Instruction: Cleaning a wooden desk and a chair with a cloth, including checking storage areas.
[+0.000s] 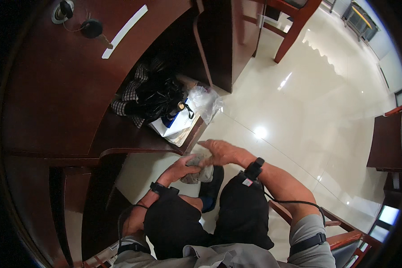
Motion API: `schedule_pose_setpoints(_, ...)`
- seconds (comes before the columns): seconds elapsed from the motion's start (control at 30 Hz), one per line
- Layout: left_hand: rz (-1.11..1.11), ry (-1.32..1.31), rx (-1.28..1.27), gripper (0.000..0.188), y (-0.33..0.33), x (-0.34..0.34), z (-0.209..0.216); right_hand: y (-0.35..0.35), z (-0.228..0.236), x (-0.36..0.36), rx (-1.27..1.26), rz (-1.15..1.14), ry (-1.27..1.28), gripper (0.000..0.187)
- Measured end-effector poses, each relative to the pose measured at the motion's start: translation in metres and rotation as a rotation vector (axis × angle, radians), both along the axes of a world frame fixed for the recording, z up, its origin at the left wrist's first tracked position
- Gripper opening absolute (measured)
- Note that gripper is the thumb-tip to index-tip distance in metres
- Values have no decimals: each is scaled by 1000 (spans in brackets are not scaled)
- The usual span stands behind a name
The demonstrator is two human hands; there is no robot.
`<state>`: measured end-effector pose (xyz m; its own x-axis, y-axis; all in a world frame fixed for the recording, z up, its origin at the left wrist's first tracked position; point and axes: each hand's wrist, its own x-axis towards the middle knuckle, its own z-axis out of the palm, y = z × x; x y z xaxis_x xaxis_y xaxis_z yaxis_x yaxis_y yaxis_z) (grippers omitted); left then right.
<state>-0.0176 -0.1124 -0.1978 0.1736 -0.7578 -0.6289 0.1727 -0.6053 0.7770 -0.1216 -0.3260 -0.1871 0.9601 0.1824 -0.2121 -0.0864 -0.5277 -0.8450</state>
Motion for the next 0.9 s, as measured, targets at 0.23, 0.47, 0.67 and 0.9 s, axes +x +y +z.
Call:
schedule_pose_setpoints(0.23,358,430,-320,53,4,9,20,34,26,-8,-37,-79,-133,113)
schedule_pose_setpoints(0.47,298,460,-392,52,11,29,45,54,45,5,-1,-313,-159,77)
schedule_pose_setpoints(0.67,169,47,-307,72,39,30,93,33,57,7,81,-458,-275,70)
schedule_pose_setpoints(0.9,434,-267,-216,72,134,13,147,6,130,17,308,-655,-451,61)
